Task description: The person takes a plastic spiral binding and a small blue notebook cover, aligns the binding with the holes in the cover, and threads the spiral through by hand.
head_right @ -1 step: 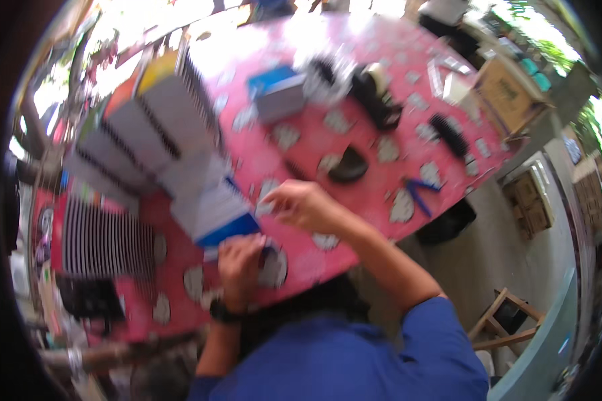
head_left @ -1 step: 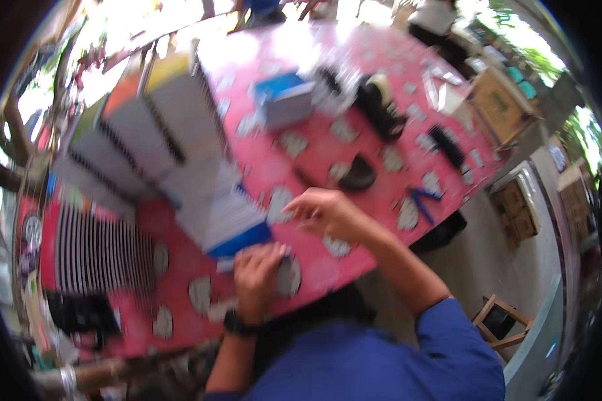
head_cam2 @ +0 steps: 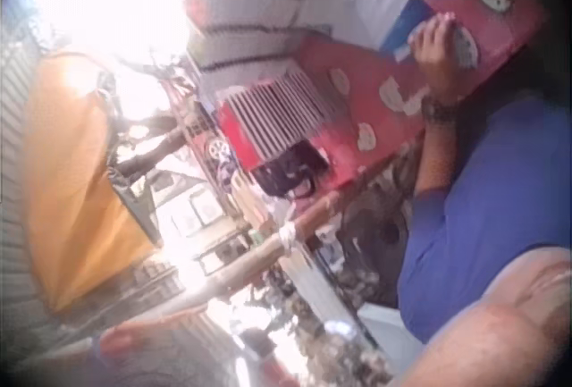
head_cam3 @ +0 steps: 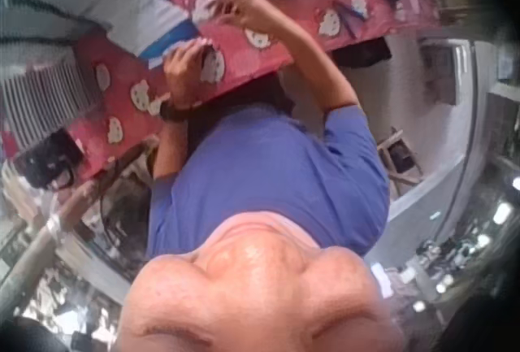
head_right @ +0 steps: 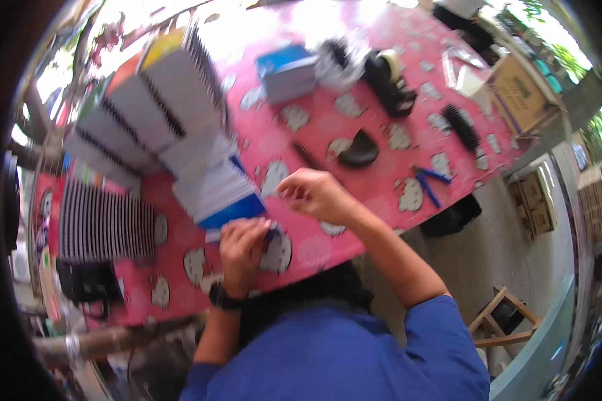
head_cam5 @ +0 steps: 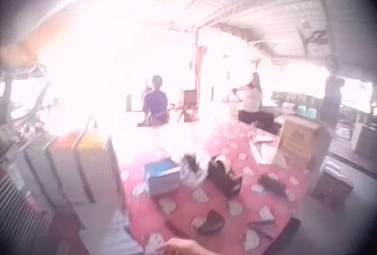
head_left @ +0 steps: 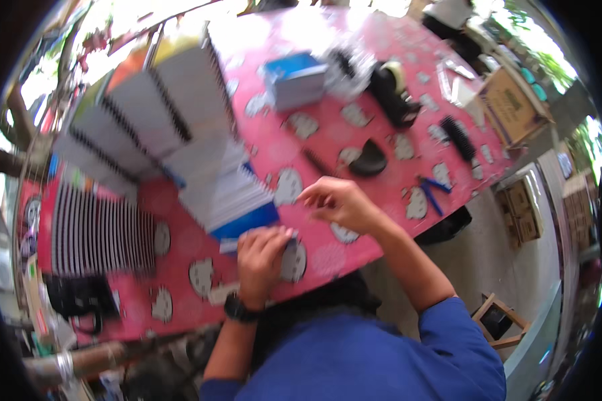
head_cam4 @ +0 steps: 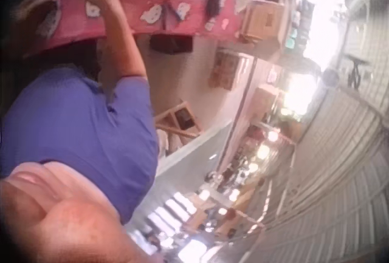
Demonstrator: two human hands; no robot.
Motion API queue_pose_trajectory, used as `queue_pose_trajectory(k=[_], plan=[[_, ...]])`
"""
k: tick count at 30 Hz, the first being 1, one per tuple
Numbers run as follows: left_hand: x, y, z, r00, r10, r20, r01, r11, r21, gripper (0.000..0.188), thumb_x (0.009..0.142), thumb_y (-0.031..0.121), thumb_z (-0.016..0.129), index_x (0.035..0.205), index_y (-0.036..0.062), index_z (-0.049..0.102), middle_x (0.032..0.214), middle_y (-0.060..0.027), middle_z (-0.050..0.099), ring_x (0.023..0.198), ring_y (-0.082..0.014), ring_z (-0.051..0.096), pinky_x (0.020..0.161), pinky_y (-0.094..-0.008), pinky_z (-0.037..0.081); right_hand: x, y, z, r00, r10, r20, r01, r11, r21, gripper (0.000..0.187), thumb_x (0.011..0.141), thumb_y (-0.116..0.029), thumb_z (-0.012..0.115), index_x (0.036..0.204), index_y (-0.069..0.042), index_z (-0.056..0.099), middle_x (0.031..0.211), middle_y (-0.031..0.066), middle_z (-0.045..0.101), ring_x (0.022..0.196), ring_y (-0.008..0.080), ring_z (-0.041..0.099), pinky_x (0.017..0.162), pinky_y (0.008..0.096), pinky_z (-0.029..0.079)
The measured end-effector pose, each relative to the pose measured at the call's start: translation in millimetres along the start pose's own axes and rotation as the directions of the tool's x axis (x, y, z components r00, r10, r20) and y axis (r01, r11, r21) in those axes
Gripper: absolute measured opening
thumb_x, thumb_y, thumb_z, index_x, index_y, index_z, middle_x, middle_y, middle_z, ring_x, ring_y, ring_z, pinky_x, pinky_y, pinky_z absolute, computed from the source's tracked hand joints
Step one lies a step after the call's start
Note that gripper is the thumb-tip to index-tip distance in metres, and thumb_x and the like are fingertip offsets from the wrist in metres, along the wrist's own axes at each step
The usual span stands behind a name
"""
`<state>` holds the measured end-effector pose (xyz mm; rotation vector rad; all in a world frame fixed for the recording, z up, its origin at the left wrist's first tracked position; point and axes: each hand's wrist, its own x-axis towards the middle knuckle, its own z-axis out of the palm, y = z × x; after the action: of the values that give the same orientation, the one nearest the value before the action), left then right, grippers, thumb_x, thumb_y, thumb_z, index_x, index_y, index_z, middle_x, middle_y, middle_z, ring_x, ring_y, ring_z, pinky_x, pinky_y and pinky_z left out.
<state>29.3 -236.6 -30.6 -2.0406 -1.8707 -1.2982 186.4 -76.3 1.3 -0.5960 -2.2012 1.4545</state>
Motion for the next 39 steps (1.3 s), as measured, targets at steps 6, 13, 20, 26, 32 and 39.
queue_pose_trajectory(k=[6,13,20,26,32,39], plan=[[-5,-1,-8,0.998,-0.048,-0.036,0.048,0.999,0.012,0.013,0.079,0.006,0.067,0.091,0.0084,0.069,0.088,-0.0043,0.066,0.083,-0.0214,0.060,0.074,-0.0332,0.043,-12,6,34,0.999,0.040,-0.012,-0.040,0.999,-0.026,0.024,0.073,0.003,0.072,0.095,-0.006,0.067,0.088,0.0008,0.063,0.078,0.0081,0.060,0.066,0.0224,0.047],[-6,3,-5,0.997,-0.059,-0.047,0.059,0.998,0.016,0.013,0.076,0.005,0.069,0.089,0.0074,0.068,0.086,-0.0046,0.065,0.082,-0.0220,0.060,0.073,-0.0338,0.044,-16,-5,36,0.998,-0.056,0.013,0.056,0.998,-0.037,0.025,0.069,0.003,0.074,0.091,-0.004,0.066,0.083,0.0018,0.061,0.077,0.0106,0.059,0.066,0.0240,0.045],[-6,2,-3,0.993,-0.086,-0.079,0.090,0.994,0.055,0.014,0.075,0.006,0.071,0.088,0.0080,0.068,0.086,-0.0038,0.066,0.081,-0.0209,0.059,0.075,-0.0335,0.042,-15,-3,34,0.989,-0.140,0.037,0.144,0.982,-0.122,0.023,0.070,0.004,0.071,0.090,-0.003,0.064,0.083,0.0061,0.060,0.078,0.0178,0.060,0.069,0.0295,0.048],[-7,1,-3,0.994,-0.074,-0.082,0.080,0.994,0.070,0.014,0.075,0.006,0.071,0.088,0.0084,0.068,0.086,-0.0035,0.066,0.081,-0.0204,0.060,0.075,-0.0336,0.042,-7,-2,27,0.963,-0.241,0.123,0.260,0.950,-0.171,0.024,0.071,0.006,0.069,0.093,-0.002,0.064,0.085,0.0076,0.060,0.079,0.0197,0.060,0.070,0.0309,0.049],[-9,1,-3,0.997,-0.063,-0.049,0.066,0.995,0.070,0.014,0.075,0.006,0.070,0.089,0.0088,0.068,0.088,-0.0038,0.066,0.082,-0.0212,0.060,0.076,-0.0350,0.043,-2,6,26,0.938,-0.269,0.218,0.312,0.929,-0.197,0.015,0.078,-0.005,0.066,0.093,-0.005,0.063,0.084,0.0110,0.060,0.084,0.0307,0.058,0.073,0.0382,0.048],[-2,6,-5,0.990,-0.114,-0.081,0.123,0.986,0.111,0.022,0.072,0.006,0.072,0.093,0.0094,0.066,0.088,-0.0038,0.065,0.086,-0.0229,0.059,0.080,-0.0366,0.040,-5,-15,17,0.965,-0.065,0.254,0.128,0.962,-0.240,0.038,0.076,-0.003,0.069,0.111,-0.004,0.057,0.082,0.0134,0.061,0.074,0.0270,0.062,0.069,0.0340,0.050]])
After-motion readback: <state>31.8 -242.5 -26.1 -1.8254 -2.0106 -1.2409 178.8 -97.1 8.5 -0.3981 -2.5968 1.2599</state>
